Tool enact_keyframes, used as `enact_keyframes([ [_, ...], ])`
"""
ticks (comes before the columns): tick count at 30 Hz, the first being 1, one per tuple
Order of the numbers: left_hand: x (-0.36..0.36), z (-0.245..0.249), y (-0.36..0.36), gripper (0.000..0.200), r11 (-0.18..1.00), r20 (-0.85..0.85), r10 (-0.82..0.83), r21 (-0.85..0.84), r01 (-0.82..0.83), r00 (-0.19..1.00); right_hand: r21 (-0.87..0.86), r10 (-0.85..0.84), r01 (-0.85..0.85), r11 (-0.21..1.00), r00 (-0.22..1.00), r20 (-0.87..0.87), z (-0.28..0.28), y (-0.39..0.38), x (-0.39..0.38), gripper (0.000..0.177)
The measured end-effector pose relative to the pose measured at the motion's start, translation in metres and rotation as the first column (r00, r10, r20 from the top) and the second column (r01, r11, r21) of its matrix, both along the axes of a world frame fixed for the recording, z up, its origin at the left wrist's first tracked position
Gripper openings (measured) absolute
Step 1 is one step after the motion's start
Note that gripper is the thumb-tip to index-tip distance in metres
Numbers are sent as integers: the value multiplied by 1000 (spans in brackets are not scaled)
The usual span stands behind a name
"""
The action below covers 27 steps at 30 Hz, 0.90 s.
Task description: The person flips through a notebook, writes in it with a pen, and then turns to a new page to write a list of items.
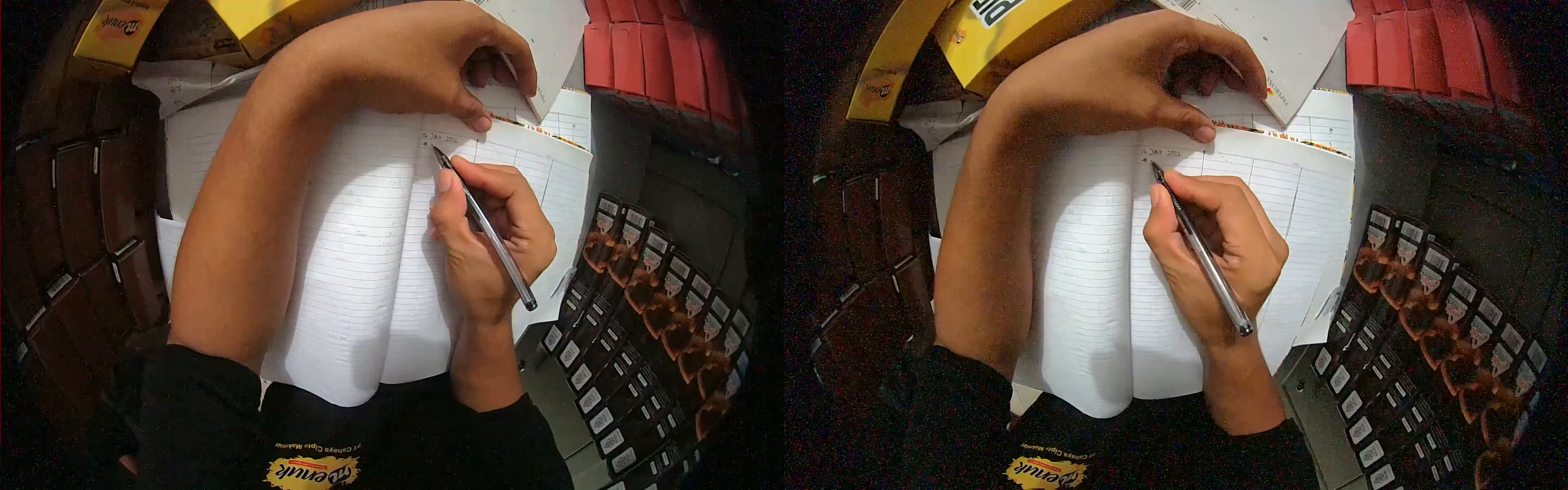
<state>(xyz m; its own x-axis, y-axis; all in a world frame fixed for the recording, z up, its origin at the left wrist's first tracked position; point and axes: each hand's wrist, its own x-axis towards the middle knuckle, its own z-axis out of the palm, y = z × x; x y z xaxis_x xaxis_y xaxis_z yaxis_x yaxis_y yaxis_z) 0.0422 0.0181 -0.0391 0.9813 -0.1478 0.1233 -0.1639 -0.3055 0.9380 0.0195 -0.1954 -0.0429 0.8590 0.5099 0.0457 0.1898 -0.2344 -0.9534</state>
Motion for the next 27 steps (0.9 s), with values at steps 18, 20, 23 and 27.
enact_keyframes([
  [18,2,15,7,53,991,-186,-99,-108,80,978,-28,-25,25,999,999,-19,0,2,0,16],
  [20,0,33,19,53,983,-235,-144,-146,112,961,-9,-26,25,1000,998,-58,0,2,0,16],
  [23,-7,34,13,52,988,-215,-141,-87,125,966,-13,-30,30,999,1000,-11,-1,2,0,16],
  [27,-10,29,9,52,995,-100,-93,12,95,991,-42,-44,43,998,999,-19,0,2,-1,15],
])
